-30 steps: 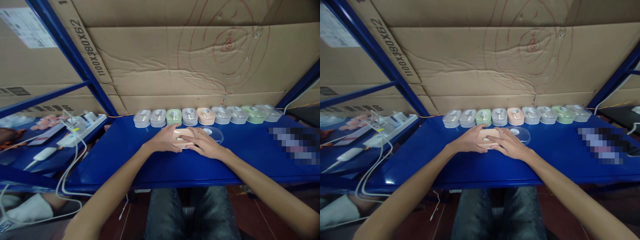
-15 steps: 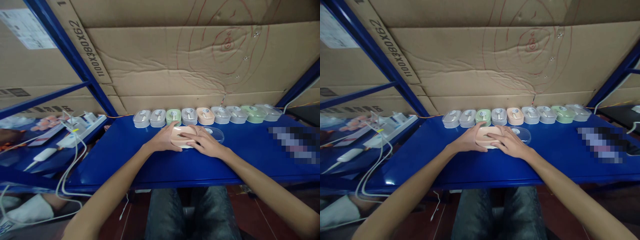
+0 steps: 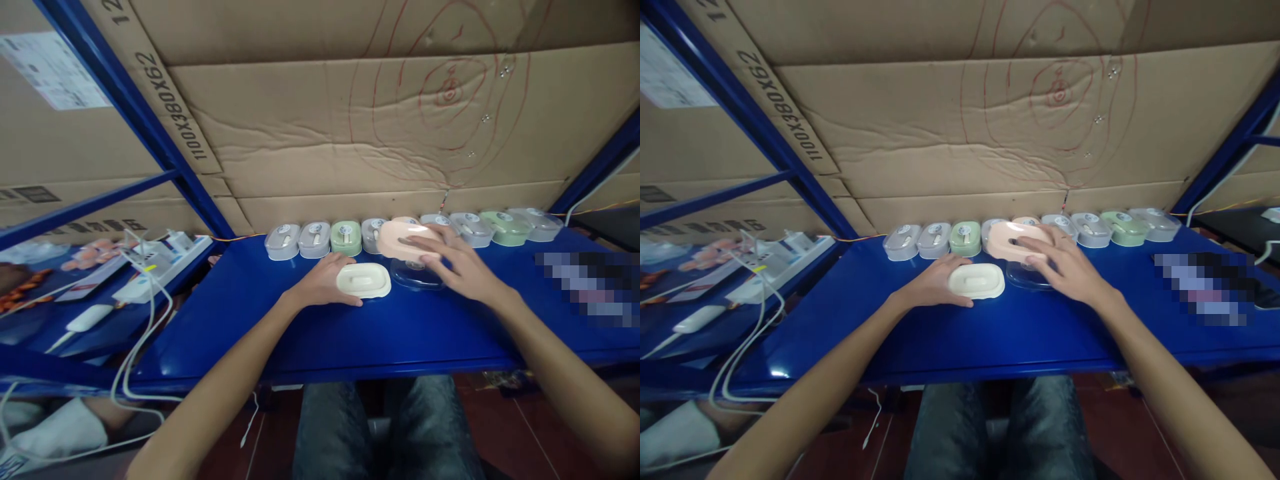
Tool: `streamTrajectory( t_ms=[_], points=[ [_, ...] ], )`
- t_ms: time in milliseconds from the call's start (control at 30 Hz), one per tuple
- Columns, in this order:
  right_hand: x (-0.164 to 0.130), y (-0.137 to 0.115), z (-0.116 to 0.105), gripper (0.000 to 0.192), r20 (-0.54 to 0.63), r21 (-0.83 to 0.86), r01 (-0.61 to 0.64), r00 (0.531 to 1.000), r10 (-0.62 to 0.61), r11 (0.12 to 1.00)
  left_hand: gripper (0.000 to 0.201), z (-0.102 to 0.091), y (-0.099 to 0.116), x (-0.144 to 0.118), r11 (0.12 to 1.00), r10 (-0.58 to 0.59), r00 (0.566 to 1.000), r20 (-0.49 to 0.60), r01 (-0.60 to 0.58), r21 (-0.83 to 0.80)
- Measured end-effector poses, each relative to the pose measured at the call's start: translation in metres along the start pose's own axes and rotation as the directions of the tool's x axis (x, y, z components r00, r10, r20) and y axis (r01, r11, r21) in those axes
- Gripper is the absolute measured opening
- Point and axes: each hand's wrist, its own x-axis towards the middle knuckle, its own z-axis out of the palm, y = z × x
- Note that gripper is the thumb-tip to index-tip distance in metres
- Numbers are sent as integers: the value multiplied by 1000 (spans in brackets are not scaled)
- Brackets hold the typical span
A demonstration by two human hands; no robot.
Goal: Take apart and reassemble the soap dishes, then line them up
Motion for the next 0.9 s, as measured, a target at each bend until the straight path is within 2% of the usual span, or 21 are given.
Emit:
streamTrajectory(
  t_ms=[67, 200, 400, 600, 767, 900],
  points=[
    [-19, 16, -18, 50, 10, -32, -67, 998, 67, 997, 90, -2, 1, -1, 1000, 2, 1000, 18, -3, 28],
    [-68, 49, -43, 53, 27, -138, -238, 969, 244, 961, 84, -3, 0, 0, 999, 22, 999, 29, -23, 43],
    [-126, 82, -46, 53, 96, -196, -256, 956, 278, 947, 85, -3, -2, 2, 995, 68, 997, 41, -71, 70],
    [-136, 85, -41, 57, 183, -192, -257, 939, 291, 947, 92, -8, 3, -1, 996, 36, 997, 64, -41, 77],
    [-137, 87, -38, 61, 193, -179, -266, 935, 299, 947, 97, -8, 3, -2, 996, 31, 997, 72, -37, 83],
    [-142, 91, -36, 75, 178, -202, -318, 918, 354, 927, 100, -8, 2, -2, 996, 37, 997, 67, -42, 78]
  ],
)
